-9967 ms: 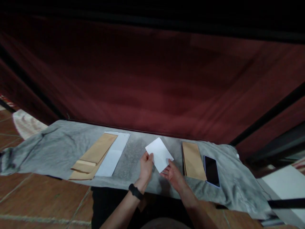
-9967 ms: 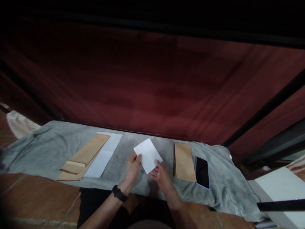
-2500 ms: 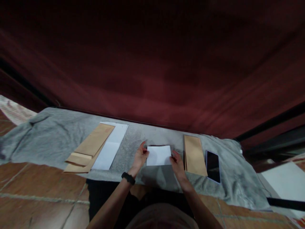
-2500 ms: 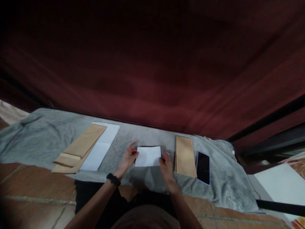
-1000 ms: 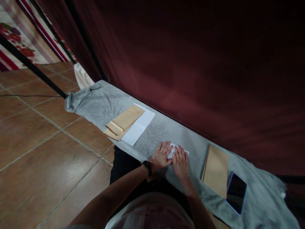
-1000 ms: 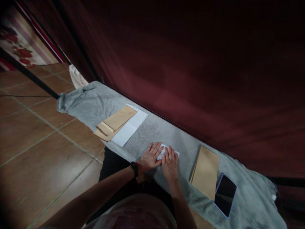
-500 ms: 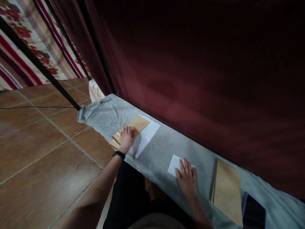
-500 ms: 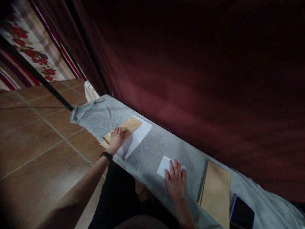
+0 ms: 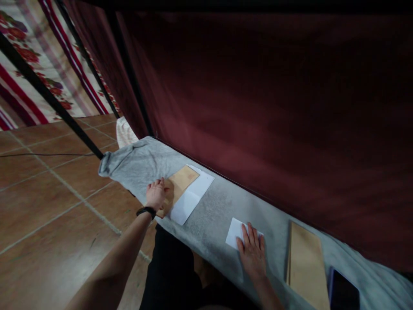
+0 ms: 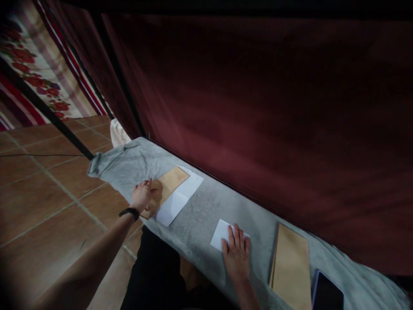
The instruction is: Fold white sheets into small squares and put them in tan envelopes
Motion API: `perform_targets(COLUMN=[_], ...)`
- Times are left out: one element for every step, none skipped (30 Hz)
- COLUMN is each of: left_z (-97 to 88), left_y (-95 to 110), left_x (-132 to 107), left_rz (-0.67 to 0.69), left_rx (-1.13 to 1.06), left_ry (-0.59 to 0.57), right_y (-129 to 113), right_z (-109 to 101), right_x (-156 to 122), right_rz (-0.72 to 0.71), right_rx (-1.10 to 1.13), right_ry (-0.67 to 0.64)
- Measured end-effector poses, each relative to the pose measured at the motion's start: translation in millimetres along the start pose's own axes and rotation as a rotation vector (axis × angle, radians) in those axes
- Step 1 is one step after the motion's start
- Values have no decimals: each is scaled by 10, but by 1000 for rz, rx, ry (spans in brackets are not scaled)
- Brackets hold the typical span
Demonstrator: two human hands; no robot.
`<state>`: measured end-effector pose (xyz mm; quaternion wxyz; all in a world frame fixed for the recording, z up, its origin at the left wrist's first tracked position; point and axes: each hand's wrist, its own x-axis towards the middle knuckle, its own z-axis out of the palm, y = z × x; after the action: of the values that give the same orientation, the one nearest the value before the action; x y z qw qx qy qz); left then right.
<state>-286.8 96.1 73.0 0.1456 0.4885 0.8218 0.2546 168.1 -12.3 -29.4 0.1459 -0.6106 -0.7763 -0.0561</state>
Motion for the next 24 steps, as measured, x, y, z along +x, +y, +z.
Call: perform_targets(left_z=[-26,-53,-83,-117,-153,-190,-224,-251,-265,-262,-237,-188,-113,-15,104,237,379,524,665,798,919,1026,1119,1196], left_y=[7,13,19,27,39,58,87,126,178,242,316,399,488,577,665,749,827,900,968,1034,1098,1161,1224,1284], left_x=[2,1,-1,-6,-14,-28,-50,-82,-128,-190,-269,-367,-484,-617,-764,-920,-1079,-1236,-1387,-1527,-1655,-1771,-1874,-1966], left_rz=[-36,-72,-107,-140,-176,-211,-244,-274,-302,-324,-344,-361,-373,-385,-398,-410,-421,-439,-492,-505,-510,-516,-516,-511], left_rx=[-81,-149,-201,-248,-304,-363,-430,-507,-590,-678,-763,-846,-925,-996,-1056,-1103,-1138,-1189,-1303,-1328,-1341,-1353,-1356,-1359], left_ry=[-2,-9,-17,-28,-42,-60,-84,-118,-160,-209,-260,-309,-349,-385,-417,-447,-479,-498,-476,-463,-441,-405,-392,-386], right_y=[-3,-6,-10,-13,-16,-18,-20,-21,-21,-21,-21,-21,-20,-19,-16,-13,-11,-12,-17,-31,-54,-87,-130,-179], right_z=[0,1,1,3,6,10,15,20,25,30,34,36,36,35,30,22,10,-5,-22,-42,-61,-79,-95,-107], right_x=[1,3,4,6,7,7,7,7,6,5,5,5,6,8,12,19,30,46,67,95,129,169,213,258], right_rz=[11,24,37,49,57,62,61,58,54,49,46,44,46,50,57,68,83,97,114,137,168,216,284,375], right_rx=[-1,-2,-3,-5,-7,-9,-9,-8,-6,-3,0,6,15,30,52,83,125,182,258,353,470,608,765,929], right_ry=[-23,-47,-70,-89,-103,-110,-112,-110,-105,-100,-95,-91,-88,-85,-81,-76,-68,-57,-43,-23,-3,20,34,37])
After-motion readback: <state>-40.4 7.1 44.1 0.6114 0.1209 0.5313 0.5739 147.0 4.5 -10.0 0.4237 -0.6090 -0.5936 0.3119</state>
